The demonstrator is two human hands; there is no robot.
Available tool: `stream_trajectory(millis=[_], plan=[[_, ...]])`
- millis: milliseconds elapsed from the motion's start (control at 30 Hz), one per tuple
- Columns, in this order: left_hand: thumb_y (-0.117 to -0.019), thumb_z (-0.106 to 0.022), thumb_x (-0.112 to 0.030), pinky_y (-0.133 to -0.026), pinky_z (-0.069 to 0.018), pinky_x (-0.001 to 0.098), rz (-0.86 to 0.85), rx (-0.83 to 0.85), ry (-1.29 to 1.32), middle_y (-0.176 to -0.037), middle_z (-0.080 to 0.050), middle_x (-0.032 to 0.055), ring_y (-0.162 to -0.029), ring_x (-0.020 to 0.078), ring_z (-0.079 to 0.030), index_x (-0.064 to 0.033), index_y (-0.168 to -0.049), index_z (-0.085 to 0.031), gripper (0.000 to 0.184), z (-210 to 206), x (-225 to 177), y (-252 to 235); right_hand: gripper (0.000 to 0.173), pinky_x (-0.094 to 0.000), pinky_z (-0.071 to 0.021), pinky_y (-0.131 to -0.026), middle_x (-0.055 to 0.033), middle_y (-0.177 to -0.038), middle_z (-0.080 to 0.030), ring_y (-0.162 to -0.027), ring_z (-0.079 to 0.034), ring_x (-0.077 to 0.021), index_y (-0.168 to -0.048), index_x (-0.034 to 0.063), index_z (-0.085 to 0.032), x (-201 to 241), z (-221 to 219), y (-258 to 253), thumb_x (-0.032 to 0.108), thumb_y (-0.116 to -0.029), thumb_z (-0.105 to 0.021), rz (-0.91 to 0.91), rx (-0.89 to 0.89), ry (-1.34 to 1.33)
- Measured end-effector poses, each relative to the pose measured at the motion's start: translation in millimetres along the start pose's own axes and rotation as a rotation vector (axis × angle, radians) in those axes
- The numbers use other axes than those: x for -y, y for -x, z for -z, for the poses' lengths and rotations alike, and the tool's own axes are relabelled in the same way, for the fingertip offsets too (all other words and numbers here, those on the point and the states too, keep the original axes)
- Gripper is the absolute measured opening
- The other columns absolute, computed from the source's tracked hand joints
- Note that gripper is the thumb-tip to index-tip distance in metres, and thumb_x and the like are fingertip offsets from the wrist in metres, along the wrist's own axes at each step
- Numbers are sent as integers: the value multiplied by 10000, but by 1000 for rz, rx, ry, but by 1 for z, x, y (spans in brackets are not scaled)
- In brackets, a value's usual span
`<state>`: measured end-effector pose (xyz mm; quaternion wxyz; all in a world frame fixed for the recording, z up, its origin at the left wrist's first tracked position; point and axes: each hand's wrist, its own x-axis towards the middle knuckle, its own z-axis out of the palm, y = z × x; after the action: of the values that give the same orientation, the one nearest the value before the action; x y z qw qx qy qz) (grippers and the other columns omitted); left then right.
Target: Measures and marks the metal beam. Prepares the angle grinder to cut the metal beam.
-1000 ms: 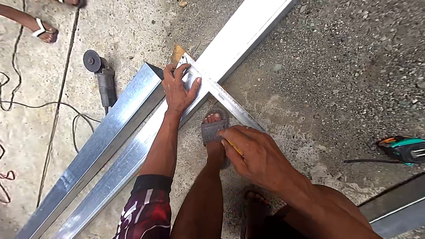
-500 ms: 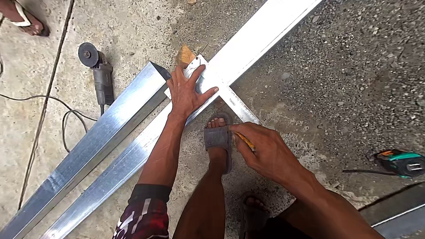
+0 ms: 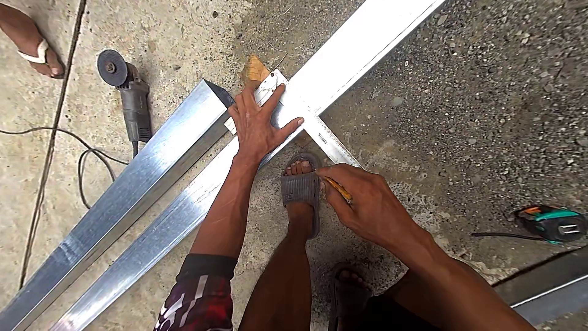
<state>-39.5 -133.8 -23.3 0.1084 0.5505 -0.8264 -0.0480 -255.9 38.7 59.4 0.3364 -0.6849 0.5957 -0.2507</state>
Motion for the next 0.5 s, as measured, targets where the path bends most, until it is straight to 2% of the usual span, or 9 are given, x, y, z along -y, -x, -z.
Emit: stream_trajectory(millis=[500], plan=[[-766,-494,-922,-890,-380,549,-22,3,9,-1485,-465,181,-1179,368,-503,-364,-1456,-583,891,-1,2,-1,326,-326,-563,-685,-7,-1018,-724,-833,-679,-121,-1202,138,-730,2,-2,0,255,-1013,-491,3,14,4]])
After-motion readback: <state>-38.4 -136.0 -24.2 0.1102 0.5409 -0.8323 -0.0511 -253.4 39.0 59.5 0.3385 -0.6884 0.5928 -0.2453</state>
